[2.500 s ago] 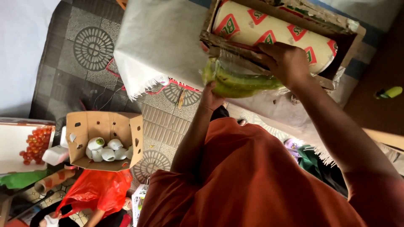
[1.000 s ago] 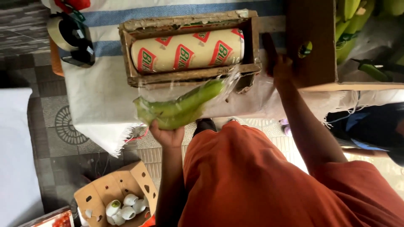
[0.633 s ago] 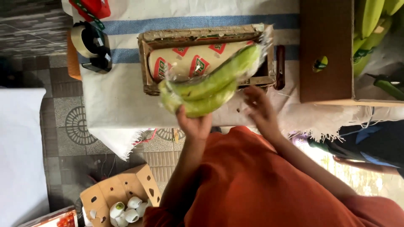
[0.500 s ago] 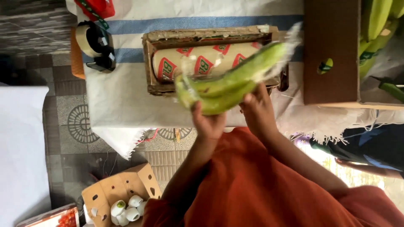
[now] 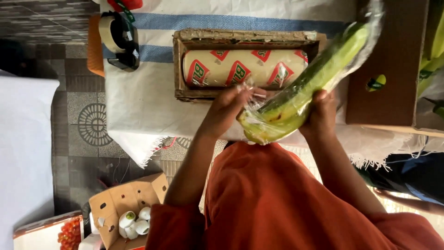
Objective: Wrapping bunches of bananas in plastic film using a manual dispenser and organizing them in a box.
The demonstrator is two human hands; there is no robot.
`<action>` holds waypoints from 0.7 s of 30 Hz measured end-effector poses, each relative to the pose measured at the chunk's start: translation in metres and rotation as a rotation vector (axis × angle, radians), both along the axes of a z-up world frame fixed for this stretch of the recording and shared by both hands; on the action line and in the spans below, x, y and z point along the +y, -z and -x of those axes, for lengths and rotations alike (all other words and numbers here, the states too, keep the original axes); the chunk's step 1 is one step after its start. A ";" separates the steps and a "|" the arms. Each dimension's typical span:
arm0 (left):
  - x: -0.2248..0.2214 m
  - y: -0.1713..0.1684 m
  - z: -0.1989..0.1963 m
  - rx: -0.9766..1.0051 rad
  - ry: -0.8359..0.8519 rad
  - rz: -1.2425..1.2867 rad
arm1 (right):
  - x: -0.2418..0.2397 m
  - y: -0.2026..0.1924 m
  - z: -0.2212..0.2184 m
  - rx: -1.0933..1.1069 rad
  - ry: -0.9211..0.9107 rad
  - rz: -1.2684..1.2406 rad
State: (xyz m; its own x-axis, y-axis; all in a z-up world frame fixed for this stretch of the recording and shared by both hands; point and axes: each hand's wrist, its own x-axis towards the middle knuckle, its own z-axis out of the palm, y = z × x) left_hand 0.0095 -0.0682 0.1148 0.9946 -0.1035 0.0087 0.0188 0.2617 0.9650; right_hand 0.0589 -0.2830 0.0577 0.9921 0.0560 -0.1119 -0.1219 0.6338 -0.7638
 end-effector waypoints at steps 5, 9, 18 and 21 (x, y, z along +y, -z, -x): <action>0.007 0.028 -0.009 0.001 -0.003 -0.445 | -0.008 0.010 0.007 0.004 0.005 0.087; 0.014 0.029 -0.017 0.113 0.130 -0.530 | -0.025 -0.010 0.017 0.046 -0.081 0.373; 0.009 -0.023 -0.060 0.044 0.260 -0.077 | -0.028 -0.041 0.050 0.181 -0.441 0.543; 0.007 -0.031 -0.062 -0.069 0.138 -0.115 | -0.057 0.001 0.049 0.206 -0.467 0.438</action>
State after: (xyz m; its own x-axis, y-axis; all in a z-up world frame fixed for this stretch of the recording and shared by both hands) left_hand 0.0718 -0.0615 0.1460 0.9682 -0.2435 0.0566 -0.0203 0.1488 0.9887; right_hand 0.0097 -0.3396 0.0570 0.8309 0.3804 -0.4061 -0.4786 0.1164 -0.8703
